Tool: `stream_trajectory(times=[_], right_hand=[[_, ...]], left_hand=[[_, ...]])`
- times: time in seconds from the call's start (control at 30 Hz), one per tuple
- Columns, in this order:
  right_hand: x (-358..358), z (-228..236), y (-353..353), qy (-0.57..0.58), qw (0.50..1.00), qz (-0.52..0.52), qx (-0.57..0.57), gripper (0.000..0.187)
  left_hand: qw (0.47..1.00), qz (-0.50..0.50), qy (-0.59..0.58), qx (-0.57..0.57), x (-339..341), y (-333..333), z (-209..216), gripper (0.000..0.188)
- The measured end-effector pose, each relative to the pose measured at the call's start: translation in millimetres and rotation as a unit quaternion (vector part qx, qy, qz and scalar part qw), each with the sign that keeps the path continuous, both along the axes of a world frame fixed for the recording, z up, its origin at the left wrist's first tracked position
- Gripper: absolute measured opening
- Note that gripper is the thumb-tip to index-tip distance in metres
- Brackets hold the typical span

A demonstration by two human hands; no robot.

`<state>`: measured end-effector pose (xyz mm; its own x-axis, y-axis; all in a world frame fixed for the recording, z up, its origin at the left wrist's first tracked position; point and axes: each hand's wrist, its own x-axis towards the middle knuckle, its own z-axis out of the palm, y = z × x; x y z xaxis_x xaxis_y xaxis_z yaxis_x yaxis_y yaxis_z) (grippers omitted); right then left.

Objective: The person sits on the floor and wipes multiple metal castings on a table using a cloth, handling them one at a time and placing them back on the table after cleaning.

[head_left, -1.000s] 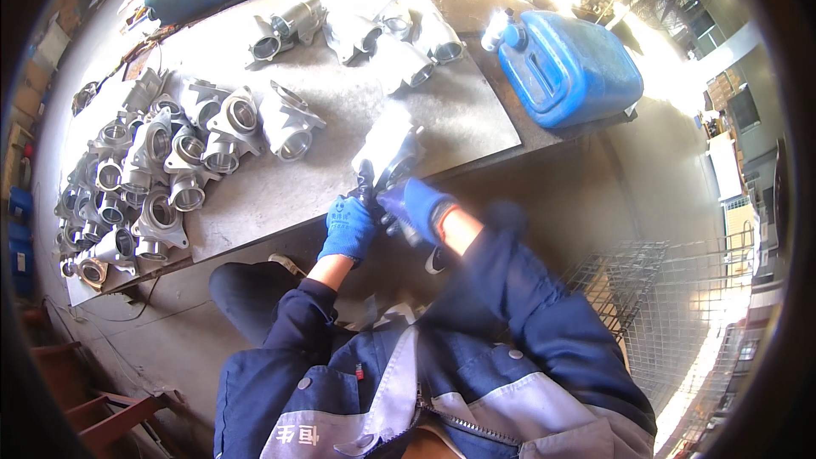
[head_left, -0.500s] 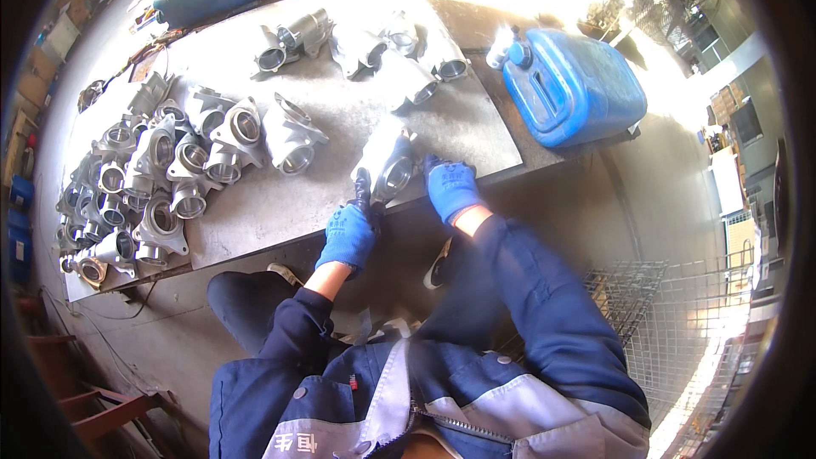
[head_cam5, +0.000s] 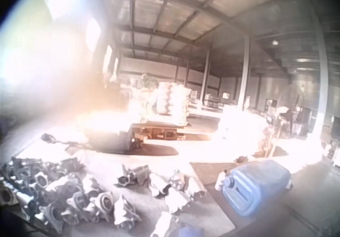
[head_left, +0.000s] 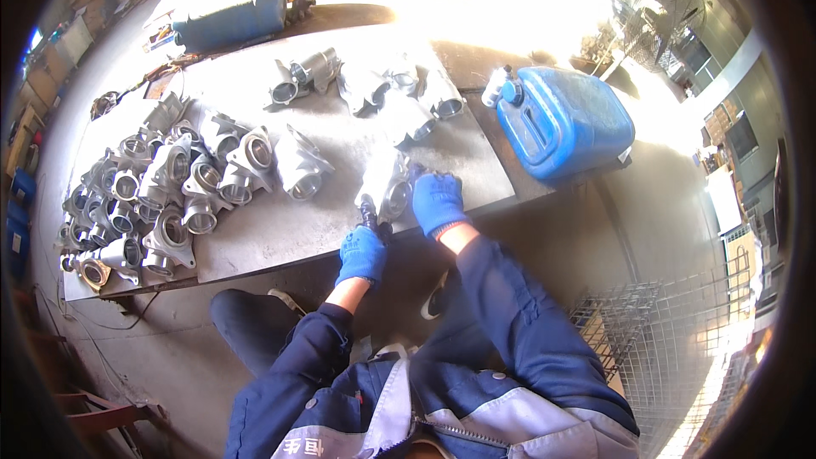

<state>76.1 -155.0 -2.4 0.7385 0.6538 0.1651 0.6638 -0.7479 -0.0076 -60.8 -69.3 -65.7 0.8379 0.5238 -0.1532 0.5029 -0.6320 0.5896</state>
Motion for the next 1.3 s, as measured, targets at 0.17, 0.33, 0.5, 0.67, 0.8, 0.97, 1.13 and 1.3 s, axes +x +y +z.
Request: stream_trajectory(times=[0.17, 0.33, 0.5, 0.67, 0.8, 0.97, 1.13, 1.3], right_hand=[[14, 9, 22, -0.111, 0.992, 0.042, -0.054, 0.011], [-11, 3, 33, -0.059, 0.992, -0.025, -0.112, 0.014], [-28, -9, 27, -0.038, 0.994, -0.061, -0.085, 0.015], [-24, -8, 25, 0.023, 0.995, -0.069, -0.071, 0.015], [-25, 4, 35, 0.034, 0.992, -0.062, -0.108, 0.015], [-35, 20, 27, 0.068, 0.993, -0.055, -0.079, 0.014], [-46, 11, 25, 0.077, 0.993, -0.038, -0.075, 0.016], [-69, -25, 10, 0.084, 0.994, 0.0, -0.066, 0.014]], left_hand=[[1.0, -0.014, 0.003, -0.011, -1, 1, 1, 0.077], [1.0, -0.017, 0.012, -0.006, -3, 2, 5, 0.079], [1.0, -0.009, -0.012, 0.008, -6, 1, 16, 0.066], [0.979, 0.007, -0.154, 0.134, 34, 60, 30, 0.037], [0.918, -0.234, -0.318, 0.025, 104, 102, 62, 0.041], [0.951, -0.289, -0.101, -0.038, 124, 100, 62, 0.044], [0.954, -0.277, -0.115, 0.012, 130, 100, 46, 0.038], [0.956, -0.263, -0.127, -0.005, 120, 91, 54, 0.032]])
